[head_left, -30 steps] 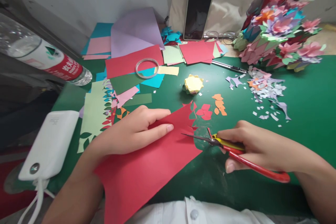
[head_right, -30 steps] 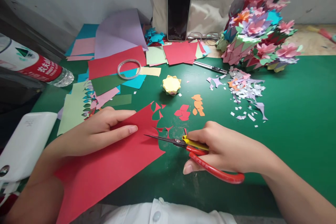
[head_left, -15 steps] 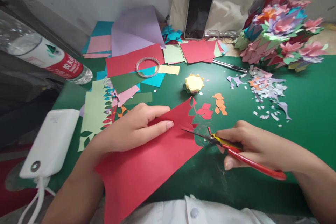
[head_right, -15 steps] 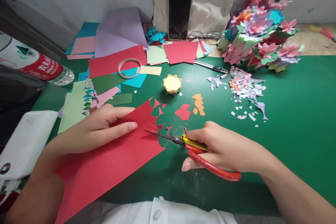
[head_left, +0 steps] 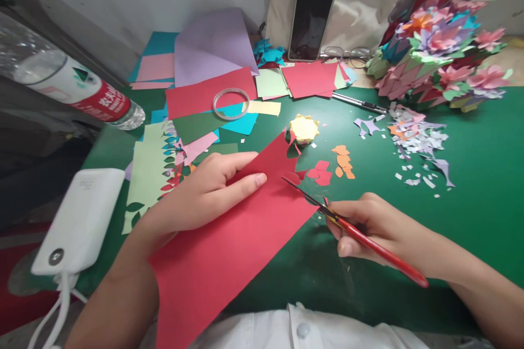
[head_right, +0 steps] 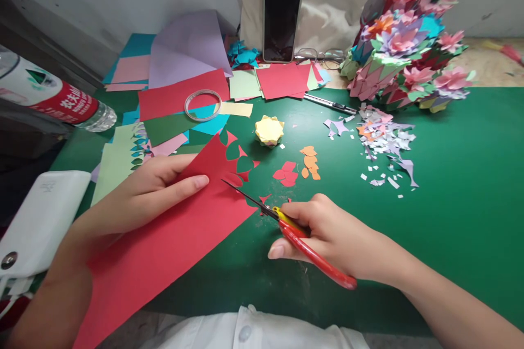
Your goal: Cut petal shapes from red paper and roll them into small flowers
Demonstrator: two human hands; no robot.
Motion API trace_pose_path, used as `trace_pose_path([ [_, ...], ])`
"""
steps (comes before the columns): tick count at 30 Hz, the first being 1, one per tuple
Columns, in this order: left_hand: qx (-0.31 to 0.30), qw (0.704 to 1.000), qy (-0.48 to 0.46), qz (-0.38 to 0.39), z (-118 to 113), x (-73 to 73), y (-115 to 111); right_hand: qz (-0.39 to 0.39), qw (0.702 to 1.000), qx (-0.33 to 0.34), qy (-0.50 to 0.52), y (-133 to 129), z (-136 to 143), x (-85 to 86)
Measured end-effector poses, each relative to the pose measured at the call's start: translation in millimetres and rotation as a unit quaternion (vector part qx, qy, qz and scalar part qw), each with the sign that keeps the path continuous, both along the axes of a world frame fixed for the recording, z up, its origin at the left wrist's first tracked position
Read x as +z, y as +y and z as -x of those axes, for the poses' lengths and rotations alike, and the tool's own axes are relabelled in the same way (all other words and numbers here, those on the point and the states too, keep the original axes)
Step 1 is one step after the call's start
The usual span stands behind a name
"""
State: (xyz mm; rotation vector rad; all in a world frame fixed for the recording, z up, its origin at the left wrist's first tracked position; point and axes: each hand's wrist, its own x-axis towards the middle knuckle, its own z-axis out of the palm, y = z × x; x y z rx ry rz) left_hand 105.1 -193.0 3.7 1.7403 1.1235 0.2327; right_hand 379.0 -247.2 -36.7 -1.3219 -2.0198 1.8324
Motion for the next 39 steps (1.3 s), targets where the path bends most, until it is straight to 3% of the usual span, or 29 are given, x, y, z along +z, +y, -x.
trace_pose_path([
  [6,0.033,0.999,-0.035,0.018,-1.6,-2.1,-5.6,0.019,1.0,-0.006,0.015,-1.3,0.3,-2.0],
  [23,0.036,0.999,-0.018,-0.027,-1.3,-4.9,-5.3,0.038,0.997,-0.035,0.056,-2.1,9.8,-1.6],
  [39,0.064,0.995,-0.071,-0.011,-3.6,-6.3,-9.5,0.035,0.991,-0.092,0.085,-14.4,20.8,-11.3],
])
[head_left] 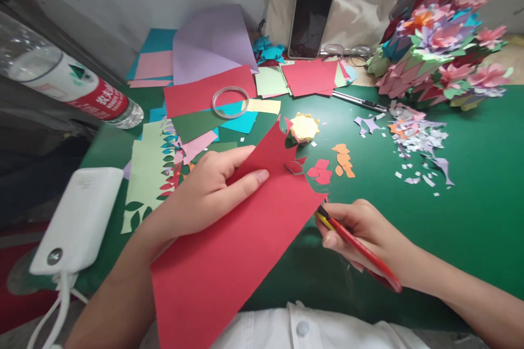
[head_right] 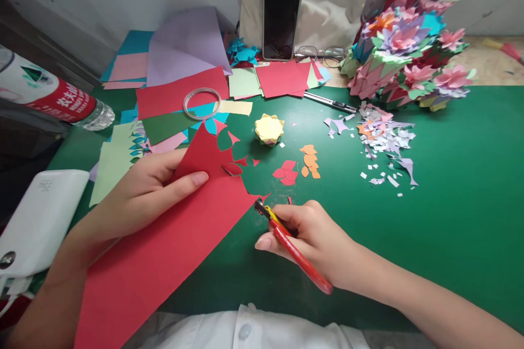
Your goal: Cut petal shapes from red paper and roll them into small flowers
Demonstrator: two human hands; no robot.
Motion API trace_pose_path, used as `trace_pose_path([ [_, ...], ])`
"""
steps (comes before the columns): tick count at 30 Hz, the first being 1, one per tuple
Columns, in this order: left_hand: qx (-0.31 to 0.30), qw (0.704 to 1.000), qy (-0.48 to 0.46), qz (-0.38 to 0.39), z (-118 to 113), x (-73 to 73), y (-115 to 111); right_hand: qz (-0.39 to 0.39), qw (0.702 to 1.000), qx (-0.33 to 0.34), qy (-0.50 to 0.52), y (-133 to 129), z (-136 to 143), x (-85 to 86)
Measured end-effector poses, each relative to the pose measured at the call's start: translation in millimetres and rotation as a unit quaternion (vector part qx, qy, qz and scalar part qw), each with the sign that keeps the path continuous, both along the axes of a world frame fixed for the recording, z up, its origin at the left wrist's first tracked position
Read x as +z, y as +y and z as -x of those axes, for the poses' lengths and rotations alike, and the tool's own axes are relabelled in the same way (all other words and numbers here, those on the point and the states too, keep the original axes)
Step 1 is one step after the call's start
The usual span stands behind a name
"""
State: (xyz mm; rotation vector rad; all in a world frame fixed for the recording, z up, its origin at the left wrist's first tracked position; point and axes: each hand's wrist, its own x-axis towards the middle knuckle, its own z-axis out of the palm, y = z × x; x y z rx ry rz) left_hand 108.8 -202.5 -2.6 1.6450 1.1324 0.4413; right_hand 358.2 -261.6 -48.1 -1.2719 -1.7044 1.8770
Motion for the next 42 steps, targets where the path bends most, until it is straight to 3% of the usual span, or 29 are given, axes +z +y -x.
trace_pose_path([
  [16,0.003,0.999,-0.03,-0.011,-0.4,-4.7,-1.4,-0.065,0.998,-0.004,0.003,-9.1,4.5,-15.4],
  [24,0.003,0.999,-0.033,-0.026,-0.7,-8.0,-0.9,-0.034,0.998,-0.018,0.046,-11.2,7.3,-20.4],
  [42,-0.004,0.996,-0.081,-0.046,-7.6,-12.5,-3.0,-0.034,0.998,-0.035,0.026,-17.3,15.4,-17.3],
])
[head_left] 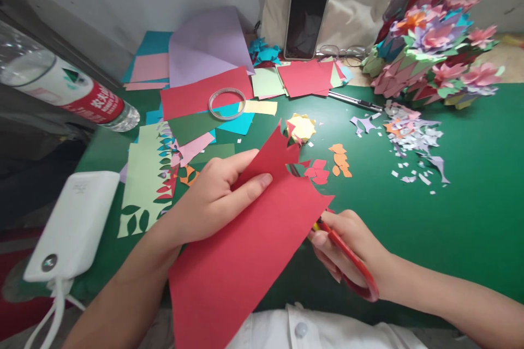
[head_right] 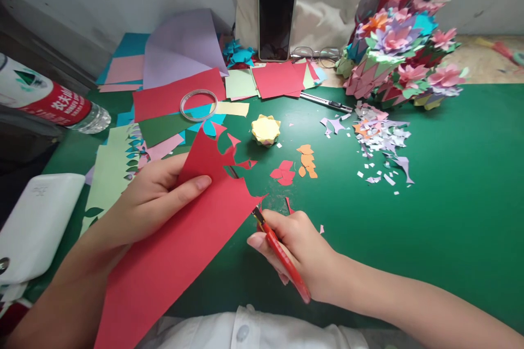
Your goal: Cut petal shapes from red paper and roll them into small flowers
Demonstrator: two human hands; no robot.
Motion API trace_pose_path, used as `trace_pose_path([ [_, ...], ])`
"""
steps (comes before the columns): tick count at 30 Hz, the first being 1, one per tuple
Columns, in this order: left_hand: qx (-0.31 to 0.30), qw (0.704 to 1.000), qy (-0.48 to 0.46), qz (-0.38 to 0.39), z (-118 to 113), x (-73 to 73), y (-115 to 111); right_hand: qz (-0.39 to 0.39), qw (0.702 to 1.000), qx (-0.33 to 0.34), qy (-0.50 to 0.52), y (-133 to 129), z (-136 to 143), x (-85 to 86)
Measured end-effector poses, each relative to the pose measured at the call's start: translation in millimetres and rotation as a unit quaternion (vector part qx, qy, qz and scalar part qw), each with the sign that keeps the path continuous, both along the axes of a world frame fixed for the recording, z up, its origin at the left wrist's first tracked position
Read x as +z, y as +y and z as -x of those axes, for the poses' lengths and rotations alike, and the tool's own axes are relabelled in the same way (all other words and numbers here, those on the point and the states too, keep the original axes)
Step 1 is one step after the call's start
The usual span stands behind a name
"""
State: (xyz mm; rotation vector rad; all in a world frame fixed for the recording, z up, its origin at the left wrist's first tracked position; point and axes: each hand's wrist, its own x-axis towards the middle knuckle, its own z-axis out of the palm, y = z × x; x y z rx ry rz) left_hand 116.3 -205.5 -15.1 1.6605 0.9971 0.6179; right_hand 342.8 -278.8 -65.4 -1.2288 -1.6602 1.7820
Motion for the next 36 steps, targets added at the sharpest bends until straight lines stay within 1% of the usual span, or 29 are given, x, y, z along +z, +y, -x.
trace_pose_path([
  [2,0.003,1.0,-0.018,0.013,0.1,-2.6,-0.3,0.012,1.0,-0.008,0.017,0.0,-0.6,0.1],
  [5,0.03,0.998,-0.052,0.028,0.5,-5.9,-1.0,0.025,0.999,-0.016,0.027,-0.3,-3.0,-0.4],
  [9,0.07,0.991,-0.089,0.069,-0.7,-2.7,-1.2,0.036,0.997,-0.064,0.031,-1.3,-4.4,-1.7],
  [11,0.102,0.985,-0.101,0.098,-2.6,1.3,-1.2,0.052,0.992,-0.099,0.057,-1.2,-3.3,-2.0],
  [15,0.208,0.957,-0.161,0.125,-4.7,6.0,0.2,0.111,0.974,-0.164,0.112,0.8,-0.9,-1.9],
  [17,0.229,0.948,-0.178,0.13,-2.8,5.7,2.3,0.122,0.969,-0.176,0.126,2.0,-0.8,-1.9],
  [23,0.218,0.946,-0.182,0.159,5.4,1.7,8.3,0.116,0.969,-0.167,0.14,2.6,-3.6,-2.7],
  [27,0.212,0.942,-0.172,0.196,3.9,-1.2,9.4,0.104,0.971,-0.129,0.175,1.3,-4.7,-1.7],
  [30,0.191,0.943,-0.162,0.219,2.3,-3.2,9.8,0.129,0.961,-0.103,0.221,-0.4,-4.2,-1.2],
  [33,0.176,0.945,-0.156,0.226,2.5,-4.4,9.9,0.161,0.946,-0.1,0.262,-2.8,-3.4,-1.3],
  [36,0.162,0.946,-0.155,0.234,4.1,-5.1,9.3,0.156,0.941,-0.102,0.284,-4.6,-2.4,-1.0],
])
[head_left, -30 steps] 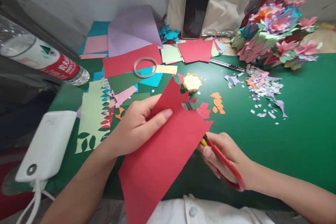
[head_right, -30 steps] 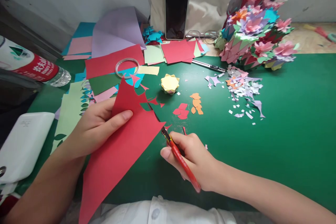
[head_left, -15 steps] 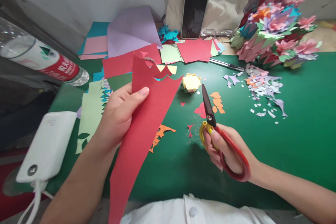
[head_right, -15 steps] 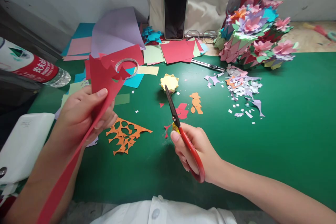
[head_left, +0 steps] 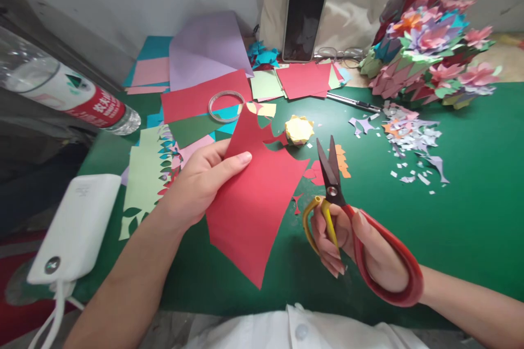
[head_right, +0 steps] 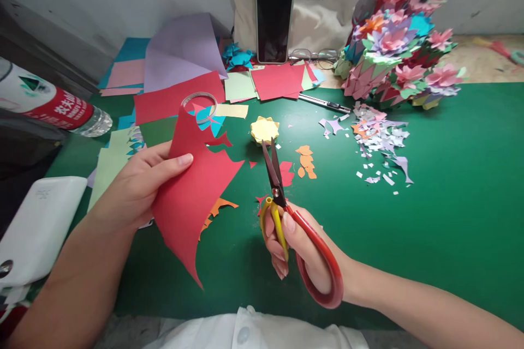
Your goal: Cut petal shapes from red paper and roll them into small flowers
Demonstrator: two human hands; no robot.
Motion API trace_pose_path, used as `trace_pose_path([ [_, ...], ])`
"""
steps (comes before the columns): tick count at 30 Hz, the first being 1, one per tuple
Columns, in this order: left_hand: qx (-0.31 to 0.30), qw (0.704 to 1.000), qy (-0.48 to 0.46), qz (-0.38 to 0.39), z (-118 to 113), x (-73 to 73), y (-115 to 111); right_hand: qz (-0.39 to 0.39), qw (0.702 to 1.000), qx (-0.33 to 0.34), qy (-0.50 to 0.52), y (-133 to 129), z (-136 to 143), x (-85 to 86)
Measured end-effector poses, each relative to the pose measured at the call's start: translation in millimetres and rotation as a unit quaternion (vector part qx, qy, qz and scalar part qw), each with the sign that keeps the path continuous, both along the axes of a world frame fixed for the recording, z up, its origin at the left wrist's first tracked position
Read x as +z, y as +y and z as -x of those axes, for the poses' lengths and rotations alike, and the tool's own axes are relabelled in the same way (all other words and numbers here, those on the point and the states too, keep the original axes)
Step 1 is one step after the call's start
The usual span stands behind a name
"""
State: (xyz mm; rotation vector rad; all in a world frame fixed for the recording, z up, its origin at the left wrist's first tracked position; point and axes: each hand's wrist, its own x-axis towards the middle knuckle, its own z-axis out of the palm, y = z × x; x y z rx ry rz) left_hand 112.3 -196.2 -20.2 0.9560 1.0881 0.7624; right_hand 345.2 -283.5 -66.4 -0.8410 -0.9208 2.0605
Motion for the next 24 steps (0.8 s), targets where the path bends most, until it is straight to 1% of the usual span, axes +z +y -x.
trace_pose_path([
  [2,-0.022,1.0,-0.001,0.004,1.7,-0.7,-0.8,-0.004,1.0,-0.011,0.001,0.1,0.8,0.8],
  [5,-0.077,0.997,0.017,0.007,3.6,-1.8,-2.4,-0.019,0.999,-0.04,-0.006,2.7,1.9,3.4],
  [7,-0.119,0.992,0.034,0.009,2.9,-2.0,-3.6,-0.042,0.997,-0.058,-0.031,5.8,2.3,5.7],
  [9,-0.154,0.987,0.043,0.005,0.0,-1.9,-4.9,-0.067,0.992,-0.077,-0.077,9.3,2.6,8.0],
  [12,-0.205,0.978,0.044,-0.006,-6.9,-2.0,-6.8,-0.101,0.977,-0.131,-0.133,13.7,4.6,10.5],
  [14,-0.245,0.968,0.047,-0.011,-11.1,-2.6,-7.9,-0.112,0.968,-0.17,-0.149,15.3,7.0,11.1],
  [16,-0.274,0.96,0.054,-0.02,-14.3,-3.8,-8.9,-0.111,0.961,-0.195,-0.163,15.7,9.3,10.5],
  [20,-0.295,0.952,0.071,-0.033,-19.0,-6.8,-11.8,-0.136,0.947,-0.232,-0.177,13.7,9.1,6.2],
  [24,-0.283,0.959,0.023,0.018,-22.9,-9.5,-15.3,-0.182,0.931,-0.23,-0.216,11.1,4.7,2.9],
])
